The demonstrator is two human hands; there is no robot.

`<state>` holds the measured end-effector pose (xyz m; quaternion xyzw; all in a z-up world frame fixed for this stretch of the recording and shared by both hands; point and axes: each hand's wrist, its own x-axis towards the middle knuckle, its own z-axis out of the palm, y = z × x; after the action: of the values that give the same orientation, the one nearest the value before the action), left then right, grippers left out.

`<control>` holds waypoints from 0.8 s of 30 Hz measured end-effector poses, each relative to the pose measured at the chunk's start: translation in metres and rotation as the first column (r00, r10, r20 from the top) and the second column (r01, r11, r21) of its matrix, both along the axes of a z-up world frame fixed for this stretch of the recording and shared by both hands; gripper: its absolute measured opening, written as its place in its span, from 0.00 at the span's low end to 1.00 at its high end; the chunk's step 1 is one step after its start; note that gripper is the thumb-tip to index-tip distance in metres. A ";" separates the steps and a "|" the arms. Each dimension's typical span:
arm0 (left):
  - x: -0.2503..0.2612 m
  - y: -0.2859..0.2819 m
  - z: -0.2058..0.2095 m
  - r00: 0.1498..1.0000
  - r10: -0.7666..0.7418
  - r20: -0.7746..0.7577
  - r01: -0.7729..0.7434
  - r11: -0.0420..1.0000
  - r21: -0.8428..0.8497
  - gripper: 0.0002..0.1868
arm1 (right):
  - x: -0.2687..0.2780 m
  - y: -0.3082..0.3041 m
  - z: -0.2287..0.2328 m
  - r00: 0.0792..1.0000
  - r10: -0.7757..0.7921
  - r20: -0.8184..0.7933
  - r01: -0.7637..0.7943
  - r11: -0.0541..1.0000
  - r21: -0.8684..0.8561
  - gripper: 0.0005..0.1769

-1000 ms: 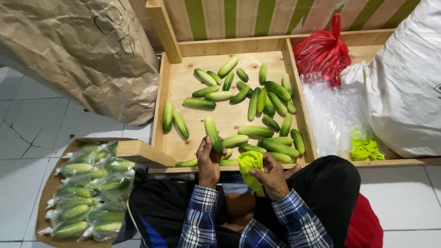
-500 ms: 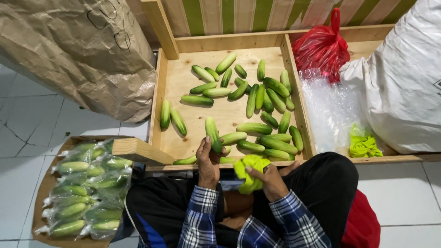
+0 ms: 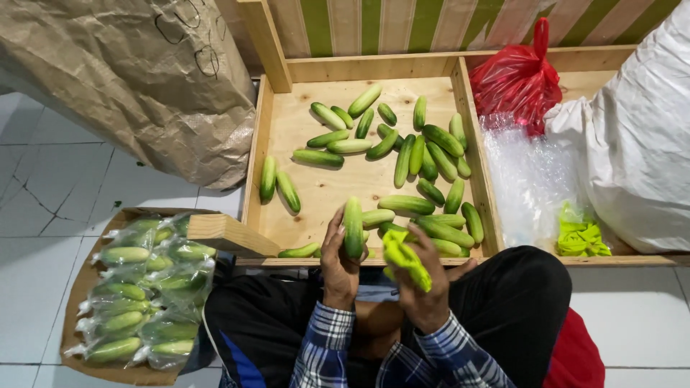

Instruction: Packaging individual cucumbers into small plastic bags and placing them into a cardboard box

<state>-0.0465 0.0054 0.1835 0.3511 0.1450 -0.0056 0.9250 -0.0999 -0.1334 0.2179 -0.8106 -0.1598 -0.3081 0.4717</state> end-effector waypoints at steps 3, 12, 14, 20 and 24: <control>-0.004 -0.006 0.009 0.998 0.008 0.062 -0.004 0.998 -0.064 0.31 | -0.007 0.011 -0.014 0.980 0.190 -0.067 -0.184 0.979 0.091 0.24; -0.026 -0.020 0.052 0.987 -0.013 -0.162 0.032 0.992 0.120 0.28 | 0.041 0.003 0.001 0.995 0.096 0.033 -0.093 0.991 -0.101 0.22; -0.028 -0.023 0.054 0.996 -0.015 -0.086 0.024 0.994 0.108 0.28 | 0.055 -0.005 0.009 0.998 0.067 -0.011 -0.068 0.997 -0.045 0.20; -0.017 -0.018 0.045 0.998 0.062 0.018 -0.063 0.995 0.072 0.24 | 0.025 0.000 -0.004 0.990 0.138 0.006 -0.138 0.988 -0.070 0.19; -0.016 -0.005 0.021 0.997 0.043 0.068 -0.045 0.999 0.020 0.23 | -0.017 0.014 0.008 0.965 0.260 -0.035 -0.262 0.962 -0.081 0.17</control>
<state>-0.0622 0.0003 0.2044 0.3577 0.1212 0.0282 0.9255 -0.1168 -0.1197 0.2258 -0.8055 -0.2725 -0.2262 0.4752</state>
